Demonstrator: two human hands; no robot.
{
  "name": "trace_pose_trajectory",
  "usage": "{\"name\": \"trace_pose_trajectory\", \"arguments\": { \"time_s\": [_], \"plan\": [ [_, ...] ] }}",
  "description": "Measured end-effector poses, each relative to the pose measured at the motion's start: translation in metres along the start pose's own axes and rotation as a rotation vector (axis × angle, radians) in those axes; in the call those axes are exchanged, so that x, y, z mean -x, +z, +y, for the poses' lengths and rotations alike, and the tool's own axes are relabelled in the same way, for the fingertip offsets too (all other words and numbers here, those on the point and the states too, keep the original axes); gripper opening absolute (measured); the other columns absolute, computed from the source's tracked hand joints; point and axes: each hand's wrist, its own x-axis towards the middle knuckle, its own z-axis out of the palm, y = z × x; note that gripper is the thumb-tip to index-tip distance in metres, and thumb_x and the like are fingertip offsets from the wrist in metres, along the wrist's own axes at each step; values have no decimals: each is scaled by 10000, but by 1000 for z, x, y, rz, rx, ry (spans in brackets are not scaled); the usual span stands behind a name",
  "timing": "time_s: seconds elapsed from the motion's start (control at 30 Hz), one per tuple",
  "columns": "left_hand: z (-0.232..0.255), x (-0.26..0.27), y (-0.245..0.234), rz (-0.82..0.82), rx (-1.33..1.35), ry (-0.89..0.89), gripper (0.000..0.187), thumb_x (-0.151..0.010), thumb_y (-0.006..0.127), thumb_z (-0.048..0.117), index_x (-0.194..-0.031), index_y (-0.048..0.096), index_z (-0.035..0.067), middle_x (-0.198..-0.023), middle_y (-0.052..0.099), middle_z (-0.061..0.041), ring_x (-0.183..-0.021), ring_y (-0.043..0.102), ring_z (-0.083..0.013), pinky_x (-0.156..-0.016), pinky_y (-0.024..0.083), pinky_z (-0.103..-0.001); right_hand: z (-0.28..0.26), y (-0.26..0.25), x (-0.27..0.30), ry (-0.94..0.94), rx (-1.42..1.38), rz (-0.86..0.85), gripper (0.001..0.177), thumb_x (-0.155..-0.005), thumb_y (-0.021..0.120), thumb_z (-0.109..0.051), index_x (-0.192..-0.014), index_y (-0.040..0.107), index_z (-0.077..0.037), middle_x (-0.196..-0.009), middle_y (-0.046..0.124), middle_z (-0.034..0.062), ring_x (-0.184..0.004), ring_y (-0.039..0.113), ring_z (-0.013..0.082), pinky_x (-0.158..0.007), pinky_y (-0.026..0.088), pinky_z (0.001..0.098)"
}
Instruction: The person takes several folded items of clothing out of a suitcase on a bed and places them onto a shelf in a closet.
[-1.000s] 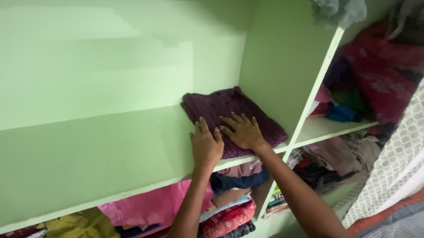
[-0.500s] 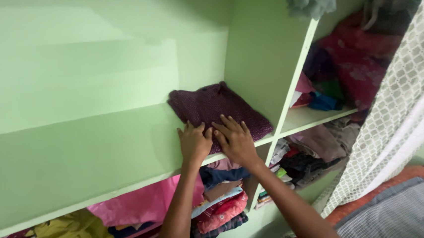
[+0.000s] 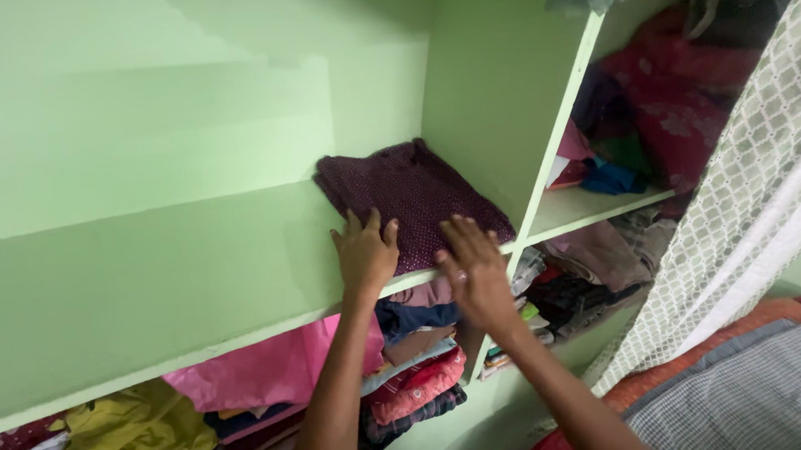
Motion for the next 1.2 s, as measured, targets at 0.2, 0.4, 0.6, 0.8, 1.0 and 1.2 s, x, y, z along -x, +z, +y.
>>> {"name": "trace_pose_trajectory", "arguments": {
  "time_s": [0.2, 0.4, 0.6, 0.8, 1.0, 1.2],
  "plan": [
    [11, 2, -20, -186, -108, 26, 730, -923, 453, 606, -1503, 448, 163, -1678, 215, -122, -1529, 160, -387, -1166, 93, -688, -20, -1, 6, -125, -21, -79, 563, -1081, 345, -444, -1500, 500, -101, -1590, 464, 149, -1510, 355, 305, -1251, 153, 545],
    [8, -1, -12, -251, -160, -10, 689, -983, 380, 563, -1531, 433, 149, -1653, 276, -67, -1538, 180, -385, -1216, 47, -658, 17, -9, -2, 49, 40, 23, 512, -1095, 387, -389, -1416, 591, -47, -1502, 557, 149, -1445, 463, 301, -1243, 232, 548],
    [8, 1, -10, -243, -173, 6, 653, -989, 388, 485, -1529, 420, 118, -1657, 277, -89, -1526, 190, -400, -1199, 51, -674, 22, 14, -64, -89, -188, -131, 493, -1041, 498, -441, -1348, 668, -96, -1459, 588, 172, -1405, 511, 361, -1197, 334, 514],
    [4, 1, -1, -201, -208, 33, 607, -988, 368, 391, -1522, 429, 110, -1639, 320, -89, -1516, 233, -417, -1191, 81, -690, 38, 87, -134, -28, 48, -647, 624, -967, 402, -630, -1526, 444, -356, -1649, 317, 59, -1519, 280, 332, -1178, 160, 691],
    [6, 5, -2, -73, -186, 64, 653, -958, 413, 377, -1518, 437, 43, -1614, 370, -99, -1483, 286, -439, -1172, 107, -706, 49, 134, -174, 25, 121, -815, 704, -931, 366, -718, -1560, 384, -402, -1710, 195, 18, -1550, 203, 377, -1187, 144, 724],
    [6, 5, -4, -115, -166, 64, 628, -959, 433, 384, -1478, 467, 33, -1624, 359, -109, -1484, 288, -446, -1171, 108, -709, 42, 135, -183, 38, 163, -852, 707, -921, 346, -728, -1568, 342, -443, -1719, 135, -12, -1570, 130, 359, -1194, 94, 734]
  ]
}}
